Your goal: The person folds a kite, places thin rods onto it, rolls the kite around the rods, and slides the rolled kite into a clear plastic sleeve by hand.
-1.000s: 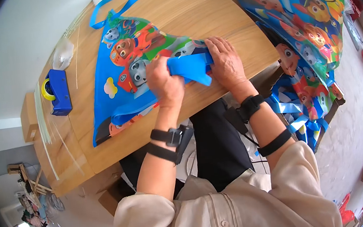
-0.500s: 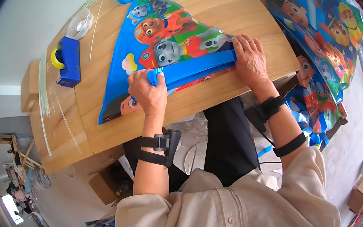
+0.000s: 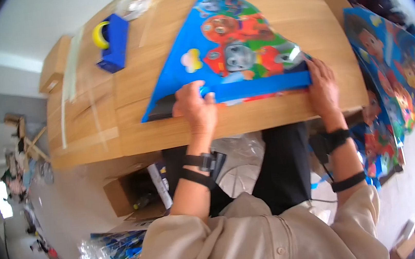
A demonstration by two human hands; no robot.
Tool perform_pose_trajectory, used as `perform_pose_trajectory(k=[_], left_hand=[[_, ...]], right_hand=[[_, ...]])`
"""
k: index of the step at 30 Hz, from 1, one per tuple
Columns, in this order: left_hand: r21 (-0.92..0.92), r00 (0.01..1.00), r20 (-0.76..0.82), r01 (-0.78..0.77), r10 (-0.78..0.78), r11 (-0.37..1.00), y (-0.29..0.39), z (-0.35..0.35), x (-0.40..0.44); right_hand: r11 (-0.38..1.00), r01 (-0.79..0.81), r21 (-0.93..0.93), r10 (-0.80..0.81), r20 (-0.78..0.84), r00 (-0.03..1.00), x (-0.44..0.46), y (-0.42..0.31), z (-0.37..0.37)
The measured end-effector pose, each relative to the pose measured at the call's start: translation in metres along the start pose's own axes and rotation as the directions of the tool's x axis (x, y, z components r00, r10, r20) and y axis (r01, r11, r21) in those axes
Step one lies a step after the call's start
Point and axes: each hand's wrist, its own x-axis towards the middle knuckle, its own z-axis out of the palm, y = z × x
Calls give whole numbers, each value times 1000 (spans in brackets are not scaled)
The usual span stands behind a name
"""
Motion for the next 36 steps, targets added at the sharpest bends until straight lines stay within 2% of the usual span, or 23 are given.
perform_pose_trajectory(k=[2, 3, 4, 5, 6, 7, 8, 10, 11, 13, 14, 16, 17, 18, 20, 22, 24, 26, 27, 29, 31, 34, 36], left_hand=[[28, 991, -91, -98, 100, 995, 1, 1, 4], [22, 997, 12, -72, 72, 997, 3, -3, 5], [112, 985, 62, -166, 160, 980, 10, -15, 9], [-3, 998, -12, -61, 61, 998, 4, 3, 5], [5, 957, -52, -287, 287, 958, 5, -2, 8], [-27, 919, 24, -392, 393, 920, 4, -6, 9], [-59, 922, 73, -377, 381, 924, 3, -5, 5], [-51, 863, 168, -474, 476, 879, -1, -3, 4], [-13, 869, 161, -471, 467, 882, -6, -3, 1], [40, 822, 423, -439, 383, 898, -9, -7, -5], [55, 827, 419, -435, 374, 899, -10, -10, -11], [-13, 867, 287, -423, 409, 906, -10, -22, -22], [-6, 867, 285, -424, 408, 906, -10, -24, -24], [-27, 859, 353, -387, 371, 921, -12, -24, -26], [-43, 846, 417, -347, 332, 937, -14, -21, -27], [86, 816, 433, -461, 384, 883, -14, -16, -27], [90, 818, 432, -458, 380, 884, -14, -12, -27], [97, 818, 430, -462, 382, 881, -14, -12, -26], [125, 817, 415, -488, 401, 864, -13, -13, -26], [154, 812, 398, -518, 427, 842, -13, -14, -24], [100, 822, 320, -524, 472, 846, -17, -17, -22], [131, 776, 366, -590, 514, 797, -20, -21, -17], [155, 761, 381, -612, 525, 776, -20, -20, -17]], right_hand=[[998, 9, 65, -9, -7, 1000, -1, -2, -8], [991, -12, 136, 10, 18, 1000, 1, -2, -6], [988, -17, 155, 10, 48, 999, 3, -8, -15], [984, -29, 177, 20, 54, 998, 2, -5, -11], [985, -31, 168, 24, 41, 999, -3, 9, 5], [984, -32, 173, 26, 40, 999, -4, 14, 10], [985, -40, 167, 26, 84, 996, -5, 18, 9], [982, 4, 188, -18, 75, 997, -3, 24, 12], [976, 29, 215, -44, 64, 997, -4, 32, 21], [983, 91, 157, -93, 7, 996, -6, 50, 41], [984, 114, 138, -113, -16, 993, -6, 55, 46], [976, 117, 183, -123, 20, 992, -4, 56, 42], [971, 94, 220, -119, 105, 987, -3, 55, 30], [969, 97, 226, -123, 100, 987, -3, 57, 30], [978, 204, 37, -201, -68, 977, -6, 63, 30], [963, 266, 46, -263, -64, 963, 2, 33, 4], [946, 319, 54, -315, -61, 947, 6, -13, -28], [907, 405, 116, -421, 266, 867, 7, -57, -43], [884, 422, 202, -464, 267, 844, 2, -56, -22], [886, 428, 180, -461, 227, 858, -3, -44, 11], [886, 434, 160, -459, 185, 869, -5, -24, 32], [887, 459, 52, -461, 121, 879, -6, -11, 35], [787, 613, -65, -613, 27, 790, 0, -22, 11]])
